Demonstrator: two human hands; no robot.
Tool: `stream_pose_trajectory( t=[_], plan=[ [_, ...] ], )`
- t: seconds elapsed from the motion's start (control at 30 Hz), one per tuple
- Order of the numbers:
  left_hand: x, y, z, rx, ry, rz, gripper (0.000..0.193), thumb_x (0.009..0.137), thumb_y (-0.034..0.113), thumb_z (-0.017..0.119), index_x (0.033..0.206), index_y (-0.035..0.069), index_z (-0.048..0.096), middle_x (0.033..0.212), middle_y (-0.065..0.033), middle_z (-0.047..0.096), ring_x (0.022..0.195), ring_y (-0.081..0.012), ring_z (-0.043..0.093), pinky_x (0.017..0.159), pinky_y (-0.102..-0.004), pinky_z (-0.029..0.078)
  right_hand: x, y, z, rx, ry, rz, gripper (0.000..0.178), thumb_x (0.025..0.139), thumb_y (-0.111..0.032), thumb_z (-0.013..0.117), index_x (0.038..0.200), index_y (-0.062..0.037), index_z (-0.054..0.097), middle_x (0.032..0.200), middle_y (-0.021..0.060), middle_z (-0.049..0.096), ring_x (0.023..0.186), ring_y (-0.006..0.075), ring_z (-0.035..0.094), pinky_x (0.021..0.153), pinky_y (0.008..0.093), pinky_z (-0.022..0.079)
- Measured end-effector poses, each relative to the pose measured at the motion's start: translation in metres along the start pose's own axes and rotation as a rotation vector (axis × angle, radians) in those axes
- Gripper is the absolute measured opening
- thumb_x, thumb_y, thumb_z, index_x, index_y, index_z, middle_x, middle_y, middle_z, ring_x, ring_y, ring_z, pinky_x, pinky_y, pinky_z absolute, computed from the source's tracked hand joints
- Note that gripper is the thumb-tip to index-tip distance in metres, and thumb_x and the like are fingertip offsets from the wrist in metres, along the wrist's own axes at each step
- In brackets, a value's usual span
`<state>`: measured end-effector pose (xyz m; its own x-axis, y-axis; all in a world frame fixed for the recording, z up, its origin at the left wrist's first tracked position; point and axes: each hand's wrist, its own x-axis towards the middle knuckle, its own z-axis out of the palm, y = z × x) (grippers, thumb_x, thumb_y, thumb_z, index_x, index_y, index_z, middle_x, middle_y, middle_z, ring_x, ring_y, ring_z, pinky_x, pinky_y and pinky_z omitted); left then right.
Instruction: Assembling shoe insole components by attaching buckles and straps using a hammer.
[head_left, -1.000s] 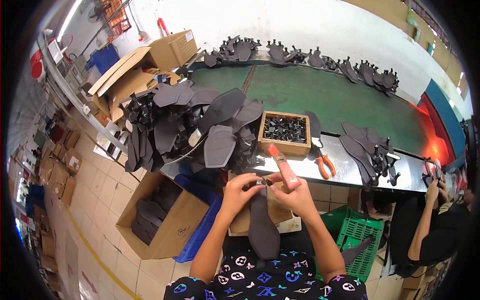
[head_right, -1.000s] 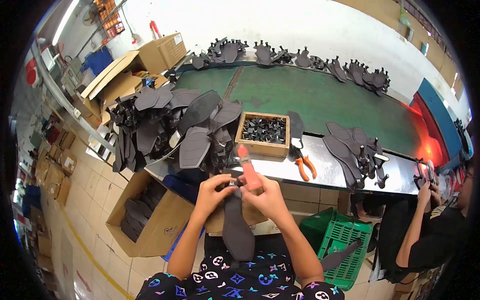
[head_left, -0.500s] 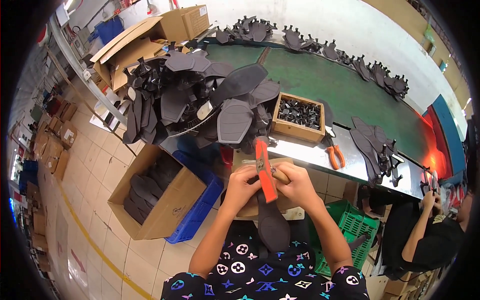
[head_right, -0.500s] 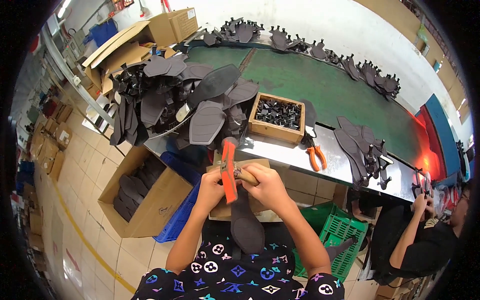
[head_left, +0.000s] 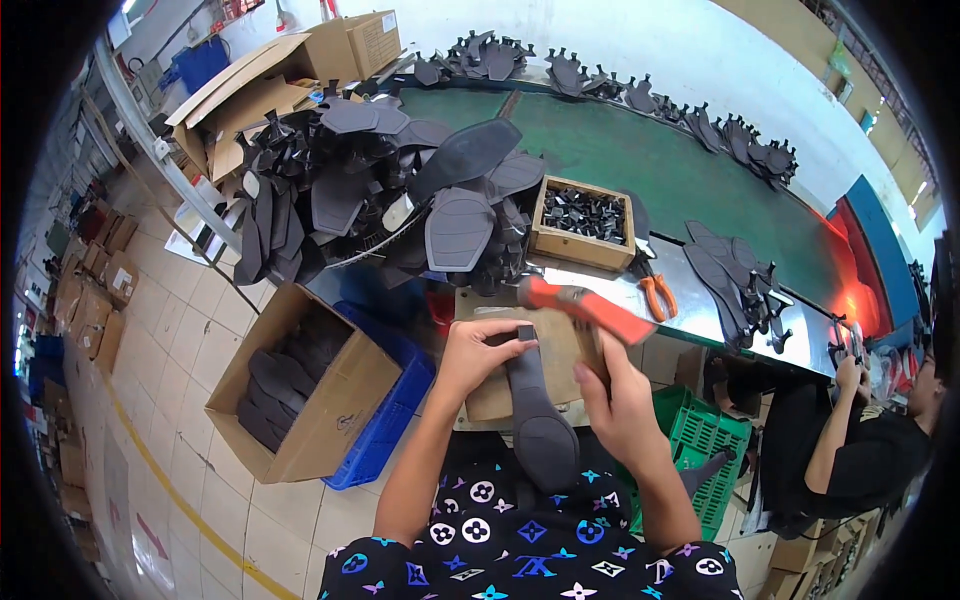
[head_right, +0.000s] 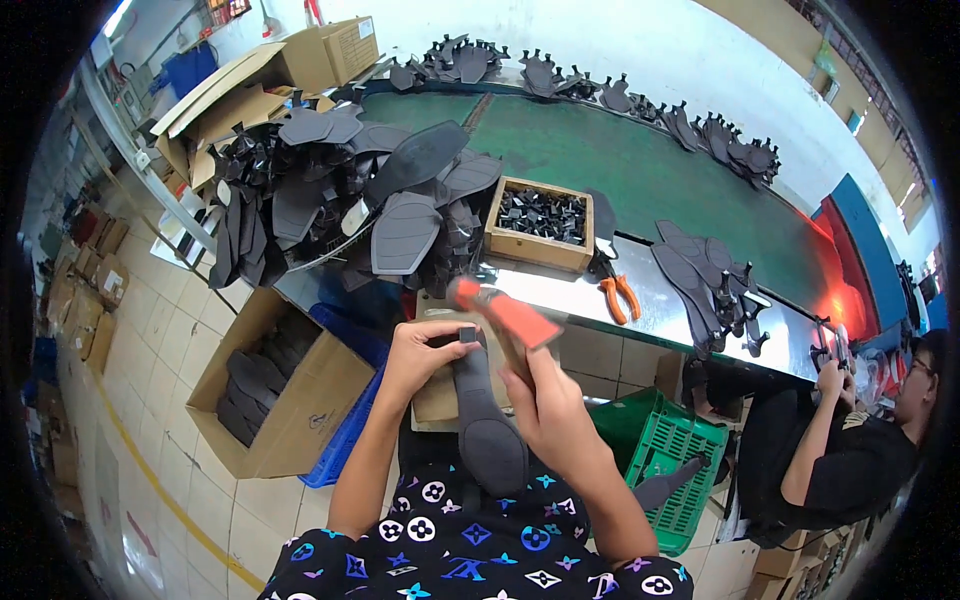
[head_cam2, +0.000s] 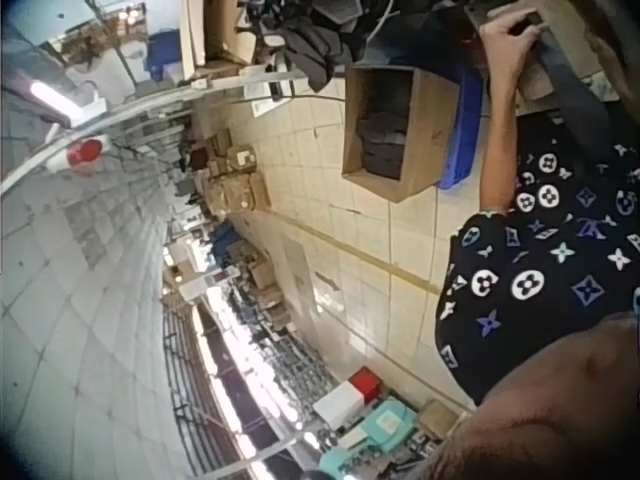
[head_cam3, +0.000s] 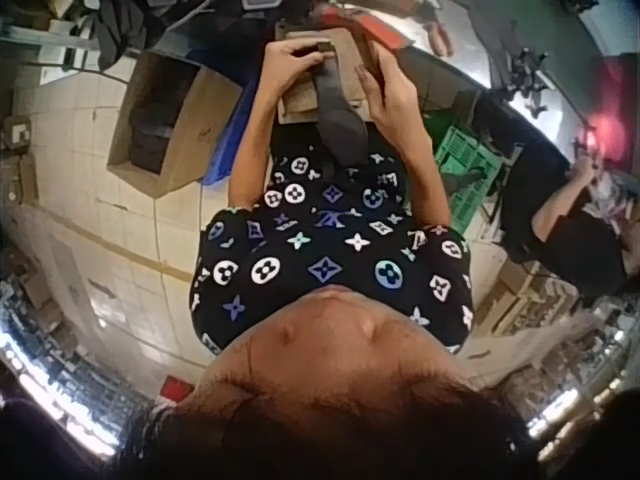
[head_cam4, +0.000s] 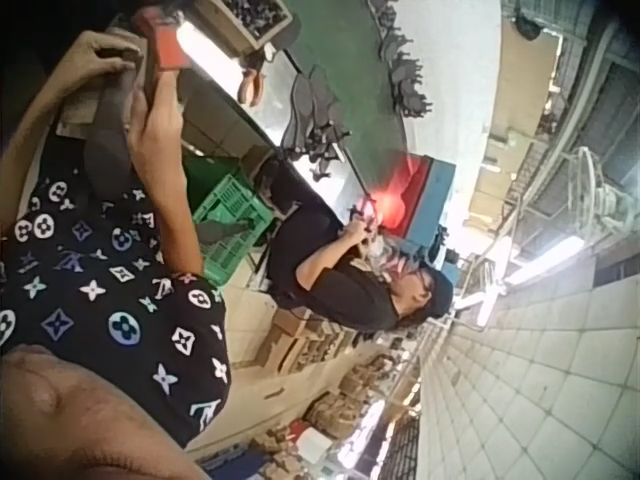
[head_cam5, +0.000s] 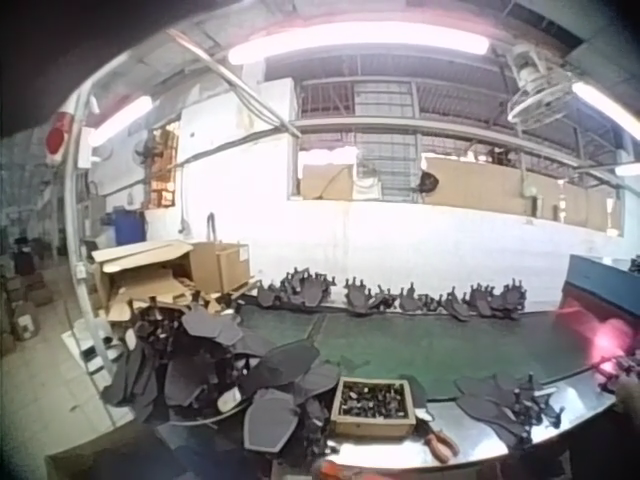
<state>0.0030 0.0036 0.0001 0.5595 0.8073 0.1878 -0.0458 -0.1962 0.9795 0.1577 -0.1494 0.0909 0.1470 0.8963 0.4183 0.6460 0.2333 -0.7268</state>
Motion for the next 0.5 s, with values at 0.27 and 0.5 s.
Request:
stream_pose_trajectory(
  t=[0.27, 0.5],
  plan=[
    [-0.003, -0.009, -0.011, 0.119, -0.093, -0.045, 0.066, 0.074, 0.018, 0.085, 0.132, -0.001, 0.06, 0.112, -0.0133, 0.074, 0.105, -0.0191, 0.068, 0.095, -0.032, 0.05, -0.014, -0.038, -0.019, -0.169, 0.044, -0.164, 0.049, 0.09, 0.002, 0.063, 0.136, 0.0071, 0.048, 0.117, 0.028, 0.062, 0.092, 0.0434, 0.067, 0.075, 0.0439, 0.056],
    [-0.006, -0.006, -0.013, 0.635, -0.171, 0.115, 0.125, 0.078, 0.042, 0.079, 0.156, 0.003, -0.01, 0.136, -0.0132, 0.061, 0.145, -0.0283, 0.034, 0.123, -0.048, 0.012, -0.013, -0.009, -0.001, -0.227, -0.079, -0.005, 0.043, 0.089, 0.003, 0.063, 0.13, 0.0053, 0.052, 0.103, 0.0252, 0.066, 0.089, 0.0408, 0.068, 0.071, 0.0424, 0.056]
  ],
)
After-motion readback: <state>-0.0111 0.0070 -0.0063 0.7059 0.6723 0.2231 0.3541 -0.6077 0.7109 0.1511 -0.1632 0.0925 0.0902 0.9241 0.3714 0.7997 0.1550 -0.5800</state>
